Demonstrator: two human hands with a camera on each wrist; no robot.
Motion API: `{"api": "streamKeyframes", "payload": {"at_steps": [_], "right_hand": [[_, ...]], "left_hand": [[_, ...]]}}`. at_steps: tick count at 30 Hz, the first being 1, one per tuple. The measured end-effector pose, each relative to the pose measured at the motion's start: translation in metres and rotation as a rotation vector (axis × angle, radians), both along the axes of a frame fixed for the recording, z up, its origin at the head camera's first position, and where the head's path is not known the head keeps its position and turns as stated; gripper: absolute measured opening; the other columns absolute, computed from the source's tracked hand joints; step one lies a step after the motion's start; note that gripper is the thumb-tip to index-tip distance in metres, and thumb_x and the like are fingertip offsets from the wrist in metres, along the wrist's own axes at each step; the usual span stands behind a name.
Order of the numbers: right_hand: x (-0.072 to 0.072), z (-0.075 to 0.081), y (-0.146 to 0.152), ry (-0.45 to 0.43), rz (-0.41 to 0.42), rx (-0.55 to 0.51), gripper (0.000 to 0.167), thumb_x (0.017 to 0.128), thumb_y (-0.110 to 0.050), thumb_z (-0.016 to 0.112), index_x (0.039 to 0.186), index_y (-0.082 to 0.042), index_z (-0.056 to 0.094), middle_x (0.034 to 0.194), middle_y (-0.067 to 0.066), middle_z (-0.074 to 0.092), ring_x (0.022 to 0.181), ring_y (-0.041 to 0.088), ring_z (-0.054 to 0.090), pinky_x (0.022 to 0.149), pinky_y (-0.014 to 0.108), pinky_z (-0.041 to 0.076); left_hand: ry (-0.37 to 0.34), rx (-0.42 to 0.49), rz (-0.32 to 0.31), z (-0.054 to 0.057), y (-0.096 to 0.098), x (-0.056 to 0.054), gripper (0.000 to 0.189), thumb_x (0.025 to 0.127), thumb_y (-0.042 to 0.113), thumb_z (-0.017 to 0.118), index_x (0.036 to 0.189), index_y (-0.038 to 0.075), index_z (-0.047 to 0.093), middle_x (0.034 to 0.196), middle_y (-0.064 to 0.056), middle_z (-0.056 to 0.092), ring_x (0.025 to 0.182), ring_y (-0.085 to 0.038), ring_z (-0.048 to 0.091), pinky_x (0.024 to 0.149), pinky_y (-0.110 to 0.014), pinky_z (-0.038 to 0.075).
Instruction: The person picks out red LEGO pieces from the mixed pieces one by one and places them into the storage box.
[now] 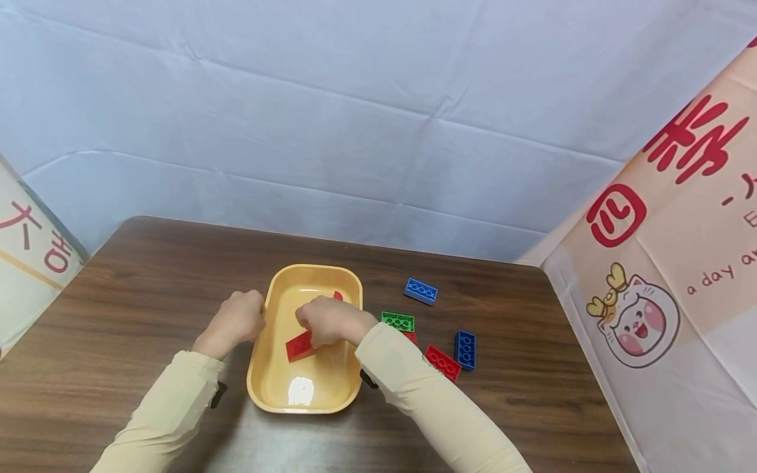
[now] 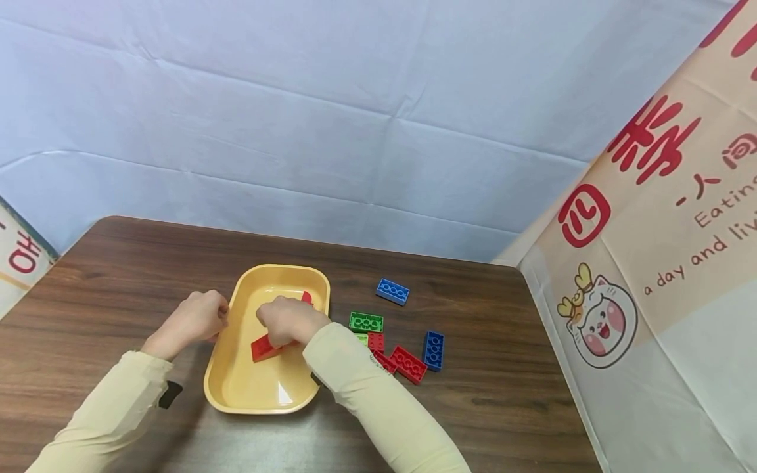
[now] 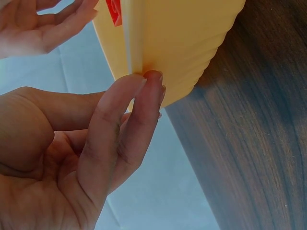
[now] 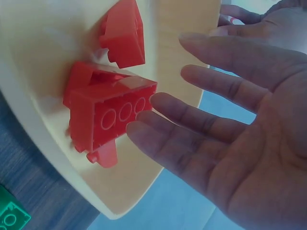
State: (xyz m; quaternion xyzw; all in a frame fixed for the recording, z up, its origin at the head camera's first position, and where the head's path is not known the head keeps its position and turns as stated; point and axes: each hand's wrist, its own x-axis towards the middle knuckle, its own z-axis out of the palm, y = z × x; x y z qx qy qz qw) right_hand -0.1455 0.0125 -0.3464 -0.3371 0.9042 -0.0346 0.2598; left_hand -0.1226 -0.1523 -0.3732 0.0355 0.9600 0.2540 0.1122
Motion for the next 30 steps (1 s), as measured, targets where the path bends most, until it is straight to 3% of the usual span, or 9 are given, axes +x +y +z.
{"api": "streamKeyframes", "payload": {"at_steps": [8,13,19,25,30], "right_hand": [[-0.004,0.004,0.007,-0.043,-0.031,-0.023,0.015,0.075,-0.001,0.066,0.086,-0.007,0.058,0.07,-0.001,0.05,0.063,0.011,0.046,0.051,0.02,0.038],[-0.007,0.007,0.013,-0.048,-0.046,-0.018,0.019,0.074,-0.001,0.067,0.091,-0.006,0.059,0.07,0.0,0.049,0.063,0.012,0.048,0.05,0.02,0.041],[-0.012,0.011,0.022,-0.084,-0.118,-0.018,0.029,0.074,-0.001,0.069,0.101,-0.006,0.059,0.08,0.002,0.055,0.066,0.013,0.055,0.053,0.021,0.047],[-0.018,0.015,0.035,-0.017,-0.074,-0.023,0.027,0.074,-0.003,0.069,0.099,-0.005,0.061,0.081,0.0,0.056,0.072,0.015,0.049,0.059,0.022,0.042],[-0.021,0.018,0.046,-0.019,-0.105,-0.045,0.029,0.074,-0.004,0.071,0.102,-0.007,0.063,0.093,0.004,0.061,0.079,0.017,0.051,0.065,0.024,0.046]], "left_hand": [[0.023,-0.015,-0.008,0.0,0.0,0.001,0.02,0.069,-0.008,0.047,0.055,0.006,0.047,0.051,-0.002,0.044,0.046,-0.015,0.044,0.043,-0.024,0.037],[0.02,-0.012,-0.005,0.001,0.001,0.001,0.02,0.069,-0.009,0.046,0.055,0.006,0.047,0.051,-0.002,0.044,0.046,-0.015,0.044,0.043,-0.024,0.036],[0.023,-0.014,-0.007,0.001,0.001,0.001,0.022,0.07,-0.009,0.046,0.055,0.007,0.045,0.05,-0.002,0.042,0.046,-0.015,0.043,0.043,-0.024,0.036],[0.013,-0.012,-0.003,0.001,0.001,0.001,0.023,0.07,-0.009,0.046,0.054,0.008,0.043,0.05,-0.002,0.04,0.045,-0.015,0.042,0.043,-0.024,0.035],[0.007,-0.017,-0.003,0.0,0.001,0.0,0.023,0.07,-0.008,0.046,0.054,0.008,0.043,0.05,-0.001,0.039,0.044,-0.014,0.041,0.042,-0.023,0.034]]}}
